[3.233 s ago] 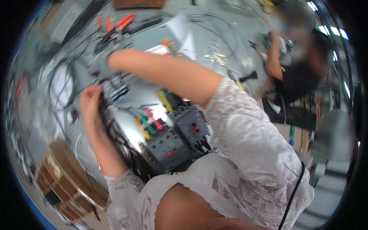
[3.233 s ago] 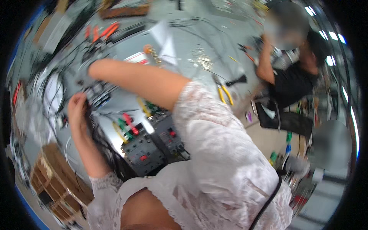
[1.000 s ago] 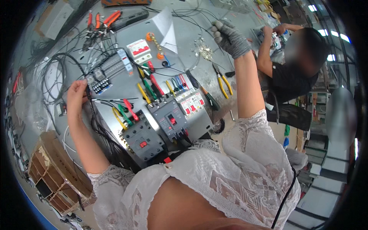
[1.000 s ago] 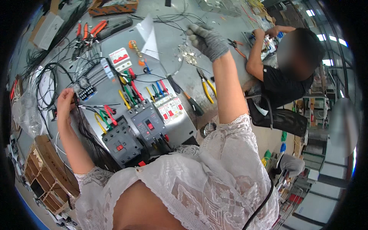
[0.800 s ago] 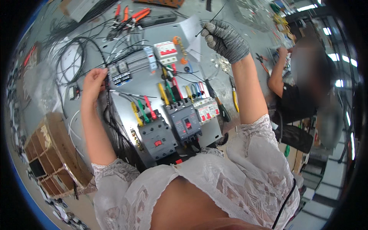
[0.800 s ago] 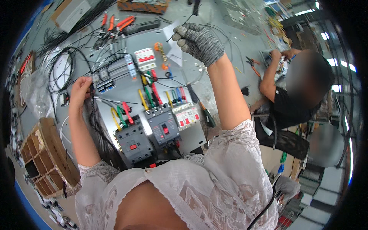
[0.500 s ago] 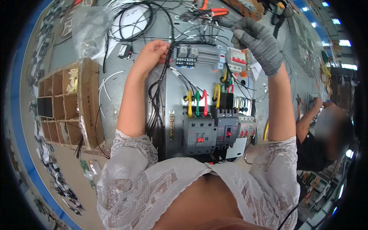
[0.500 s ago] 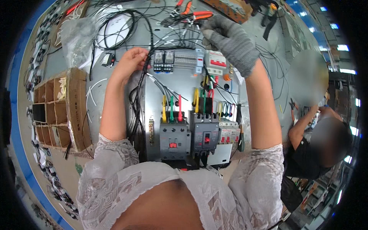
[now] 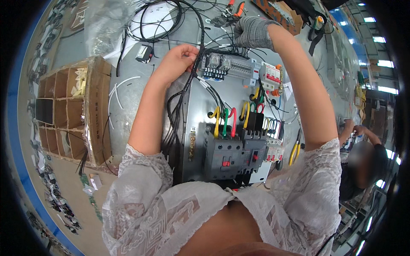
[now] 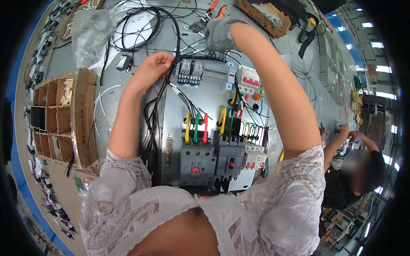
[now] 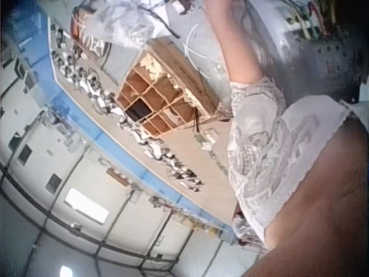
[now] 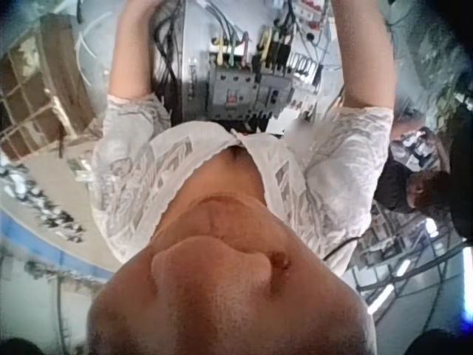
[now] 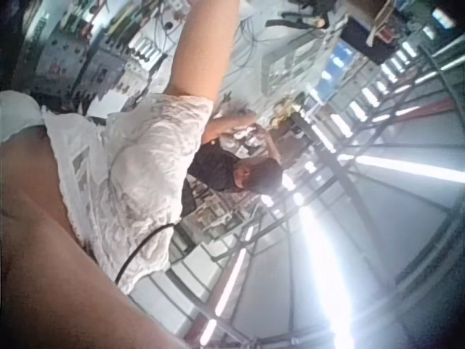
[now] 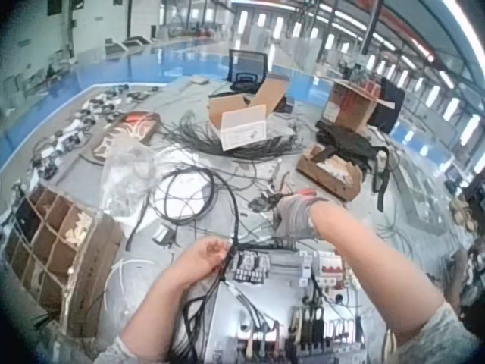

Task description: The person strips black wires with pliers and inserts them into terminal blocks on an electrical panel. They repeatedly cut, strip, and connect wires to various terminals while organizing the wiring on the workbench.

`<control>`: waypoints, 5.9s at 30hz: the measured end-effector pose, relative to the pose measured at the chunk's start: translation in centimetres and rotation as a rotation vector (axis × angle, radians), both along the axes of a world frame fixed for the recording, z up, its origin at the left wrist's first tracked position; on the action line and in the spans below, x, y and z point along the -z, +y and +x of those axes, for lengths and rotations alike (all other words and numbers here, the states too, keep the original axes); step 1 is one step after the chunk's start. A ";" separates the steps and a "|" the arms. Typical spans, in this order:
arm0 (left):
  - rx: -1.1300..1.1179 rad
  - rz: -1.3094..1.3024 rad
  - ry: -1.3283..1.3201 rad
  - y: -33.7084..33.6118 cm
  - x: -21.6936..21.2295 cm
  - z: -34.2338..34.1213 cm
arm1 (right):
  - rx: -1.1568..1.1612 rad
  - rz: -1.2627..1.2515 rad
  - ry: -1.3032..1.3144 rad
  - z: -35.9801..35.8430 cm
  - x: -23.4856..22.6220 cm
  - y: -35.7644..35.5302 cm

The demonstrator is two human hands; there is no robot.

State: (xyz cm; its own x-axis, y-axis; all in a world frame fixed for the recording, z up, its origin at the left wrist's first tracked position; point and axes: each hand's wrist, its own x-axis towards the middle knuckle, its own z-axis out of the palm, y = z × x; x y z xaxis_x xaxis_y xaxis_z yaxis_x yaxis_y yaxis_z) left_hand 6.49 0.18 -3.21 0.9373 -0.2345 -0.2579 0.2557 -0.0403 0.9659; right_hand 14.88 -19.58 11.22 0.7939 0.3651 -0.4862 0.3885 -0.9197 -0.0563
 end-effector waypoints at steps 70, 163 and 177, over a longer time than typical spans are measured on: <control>-0.411 0.346 -0.825 -2.0 0.4 1.0 | 0.569 1.285 0.116 -4.0 10.4 2.8; -0.330 0.318 -0.279 0.3 5.0 3.3 | 0.773 0.747 -0.560 -26.8 2.9 -18.8; -0.392 0.267 -0.197 -2.3 2.6 1.4 | 1.085 0.065 -0.414 -39.1 11.9 -32.9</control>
